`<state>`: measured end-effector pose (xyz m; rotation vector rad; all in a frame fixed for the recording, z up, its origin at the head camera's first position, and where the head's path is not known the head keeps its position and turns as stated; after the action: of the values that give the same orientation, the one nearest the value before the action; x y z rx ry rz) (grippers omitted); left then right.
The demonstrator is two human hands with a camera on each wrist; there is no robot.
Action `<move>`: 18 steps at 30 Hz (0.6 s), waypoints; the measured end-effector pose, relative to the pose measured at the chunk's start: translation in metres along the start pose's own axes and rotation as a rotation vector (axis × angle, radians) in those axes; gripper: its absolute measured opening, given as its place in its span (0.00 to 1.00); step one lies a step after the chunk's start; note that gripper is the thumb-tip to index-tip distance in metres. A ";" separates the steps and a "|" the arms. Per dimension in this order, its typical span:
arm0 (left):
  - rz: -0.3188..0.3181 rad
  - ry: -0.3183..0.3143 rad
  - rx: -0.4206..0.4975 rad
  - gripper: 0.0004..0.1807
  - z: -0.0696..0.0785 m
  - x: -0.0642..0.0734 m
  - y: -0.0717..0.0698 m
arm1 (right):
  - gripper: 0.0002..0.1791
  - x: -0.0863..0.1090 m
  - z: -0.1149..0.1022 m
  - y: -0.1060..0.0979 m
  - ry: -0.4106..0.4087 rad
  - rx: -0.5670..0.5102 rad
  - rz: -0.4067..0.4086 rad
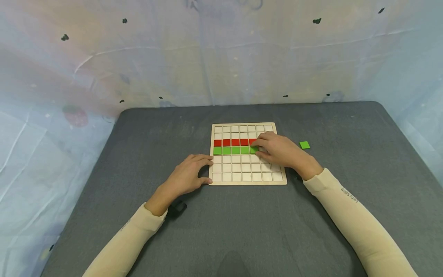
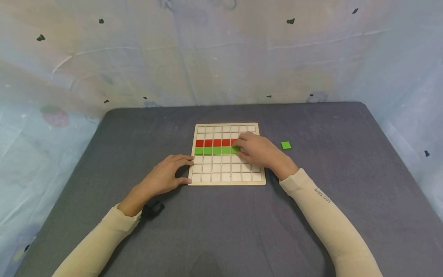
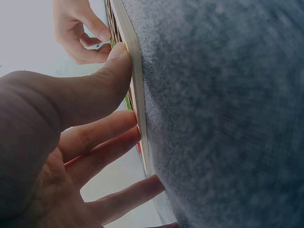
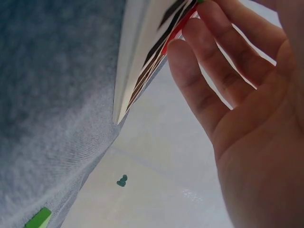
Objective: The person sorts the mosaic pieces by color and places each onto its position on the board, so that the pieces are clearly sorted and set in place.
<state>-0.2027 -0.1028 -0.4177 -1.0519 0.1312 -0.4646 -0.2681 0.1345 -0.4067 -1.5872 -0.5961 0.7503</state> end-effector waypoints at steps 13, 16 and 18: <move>0.001 -0.008 -0.008 0.33 0.000 0.001 -0.002 | 0.15 -0.001 0.001 -0.001 0.005 -0.004 -0.021; -0.004 -0.009 -0.009 0.33 0.000 0.001 -0.001 | 0.15 0.001 0.004 -0.001 0.015 -0.011 -0.040; -0.007 -0.009 -0.011 0.33 0.000 0.001 0.000 | 0.15 0.005 0.008 -0.003 0.027 -0.007 -0.052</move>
<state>-0.2015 -0.1038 -0.4172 -1.0654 0.1227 -0.4658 -0.2707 0.1434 -0.4053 -1.5804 -0.6187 0.6879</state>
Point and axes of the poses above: each hand's wrist, its own x-axis away from the middle knuckle, its own y-axis out of the palm, z = x × y, the point moved 7 cm from there along -x, towards the middle knuckle, and after that the axes turned 9 degrees about x, right-handed, at the moved point
